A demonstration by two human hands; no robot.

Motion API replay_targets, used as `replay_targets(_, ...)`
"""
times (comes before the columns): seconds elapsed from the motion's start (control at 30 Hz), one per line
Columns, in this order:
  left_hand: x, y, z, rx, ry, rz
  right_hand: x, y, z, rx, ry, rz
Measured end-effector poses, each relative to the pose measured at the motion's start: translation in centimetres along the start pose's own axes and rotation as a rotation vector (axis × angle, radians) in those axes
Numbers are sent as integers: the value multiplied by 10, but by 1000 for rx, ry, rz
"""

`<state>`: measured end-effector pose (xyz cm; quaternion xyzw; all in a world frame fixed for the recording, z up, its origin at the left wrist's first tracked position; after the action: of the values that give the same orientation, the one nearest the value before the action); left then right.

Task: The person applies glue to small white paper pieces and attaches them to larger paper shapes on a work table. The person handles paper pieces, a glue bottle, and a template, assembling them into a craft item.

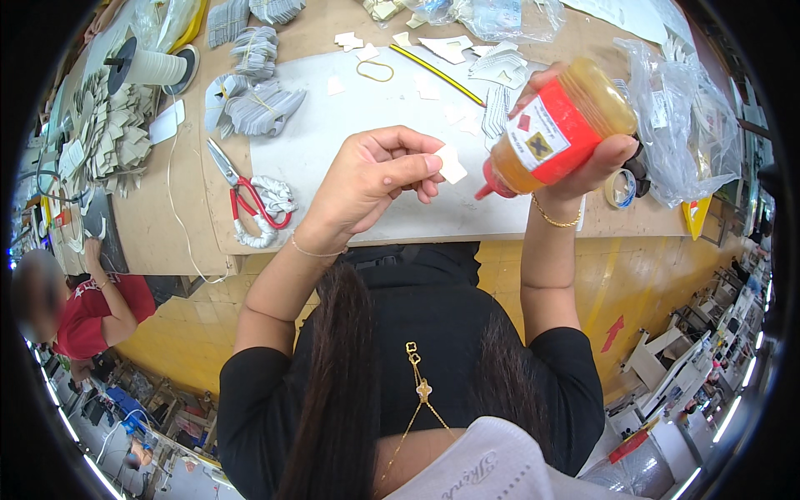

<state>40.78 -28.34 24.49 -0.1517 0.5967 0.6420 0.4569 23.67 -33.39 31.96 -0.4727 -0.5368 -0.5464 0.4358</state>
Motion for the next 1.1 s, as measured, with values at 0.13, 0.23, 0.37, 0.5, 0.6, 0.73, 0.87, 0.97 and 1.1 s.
replay_targets(0.13, -3, 0, -3, 23, 32, 70, -10, -7, -8, 265, 172, -601)
replay_targets(0.23, -2, 2, -4, 48, 20, 86, 12, -6, -13, 542, 161, -875)
replay_targets(0.37, 7, 3, -4, 19, -34, 105, 1, -51, -10, -118, 64, -531)
replay_targets(0.5, 9, 4, -4, 16, -24, 129, 21, -43, 4, -429, -200, -80)
replay_targets(0.6, 10, 3, -3, 19, -47, 100, 29, -24, 2, -363, -216, 21)
replay_targets(0.73, 8, 3, -1, 19, -45, 61, 40, -4, -2, -246, -254, 206)
replay_targets(0.87, 5, 5, 0, 24, -28, 30, 40, -4, -6, -230, -292, 185)
replay_targets(0.97, 4, 4, 0, 17, -22, 35, 38, 1, -5, -176, -289, 211)
replay_targets(1.1, 3, 3, 0, 22, -35, 114, 32, 5, -1, -115, -236, 221)
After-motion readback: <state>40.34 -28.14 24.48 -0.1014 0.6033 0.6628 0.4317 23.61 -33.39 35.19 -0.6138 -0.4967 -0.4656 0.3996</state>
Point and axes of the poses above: each hand's wrist, its own z-axis away from the middle knuckle, its own y-axis out of the palm, x = y × z, the point moved 10 cm from there along -z, towards the middle knuckle, and after that the axes turned 14 degrees about y, right-handed, at the moved point
